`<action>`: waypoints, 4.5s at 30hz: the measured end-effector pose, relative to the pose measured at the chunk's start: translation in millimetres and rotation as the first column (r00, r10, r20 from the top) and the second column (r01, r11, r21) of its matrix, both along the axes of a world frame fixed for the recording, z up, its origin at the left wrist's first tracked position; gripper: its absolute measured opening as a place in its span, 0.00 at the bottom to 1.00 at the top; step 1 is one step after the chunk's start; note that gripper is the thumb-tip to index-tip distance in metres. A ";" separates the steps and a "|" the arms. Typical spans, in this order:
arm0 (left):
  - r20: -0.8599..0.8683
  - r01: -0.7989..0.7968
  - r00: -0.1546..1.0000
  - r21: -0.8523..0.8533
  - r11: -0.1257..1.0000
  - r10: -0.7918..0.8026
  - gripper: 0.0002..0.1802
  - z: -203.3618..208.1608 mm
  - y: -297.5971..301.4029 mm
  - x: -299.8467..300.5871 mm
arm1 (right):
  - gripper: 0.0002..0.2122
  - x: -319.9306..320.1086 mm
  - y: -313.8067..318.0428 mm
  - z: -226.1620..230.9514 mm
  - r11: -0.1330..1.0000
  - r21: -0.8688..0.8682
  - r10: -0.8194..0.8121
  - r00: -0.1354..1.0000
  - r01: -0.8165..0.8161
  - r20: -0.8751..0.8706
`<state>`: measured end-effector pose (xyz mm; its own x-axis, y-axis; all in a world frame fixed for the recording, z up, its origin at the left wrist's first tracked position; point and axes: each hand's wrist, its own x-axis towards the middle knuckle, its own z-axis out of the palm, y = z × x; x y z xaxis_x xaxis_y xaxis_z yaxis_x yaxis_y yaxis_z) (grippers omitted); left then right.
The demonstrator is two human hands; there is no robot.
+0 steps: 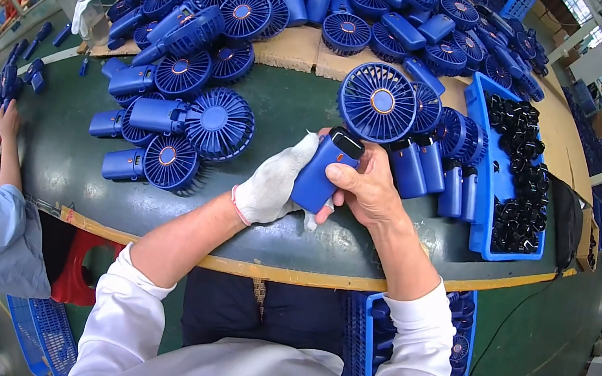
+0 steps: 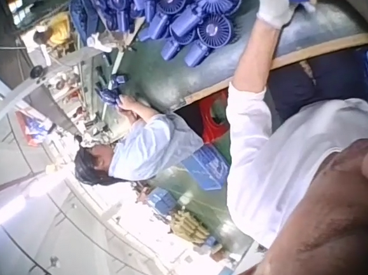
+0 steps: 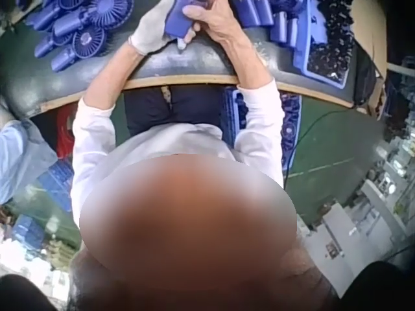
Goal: Assembling small blue portable fans by attaching components on an assembly line.
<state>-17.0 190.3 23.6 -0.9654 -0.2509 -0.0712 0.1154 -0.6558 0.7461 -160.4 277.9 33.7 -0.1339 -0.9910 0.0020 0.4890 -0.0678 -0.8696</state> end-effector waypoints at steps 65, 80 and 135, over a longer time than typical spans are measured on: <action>0.175 0.126 0.945 -0.974 0.187 0.275 0.23 10.8 16.8 5.1 | 0.16 -9.9 -2.0 14.8 0.798 -0.238 -0.154 -0.196 0.553 -0.969; -0.200 0.437 0.670 -0.673 -0.597 0.715 0.40 50.0 -47.6 109.9 | 0.12 -26.3 8.9 2.8 0.673 -0.624 -0.456 -0.441 0.397 -0.773; -0.106 0.009 0.964 -0.905 -0.426 0.245 0.26 19.7 52.2 29.0 | 0.04 -232.8 106.3 12.7 0.644 -0.618 -0.020 -0.797 0.451 -0.603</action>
<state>11.9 242.5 43.3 -0.9136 -0.1916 0.3587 -0.0937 0.9575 0.2728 -393.1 384.2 46.5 -0.3393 -0.6370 0.6922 -0.7692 0.6115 0.1857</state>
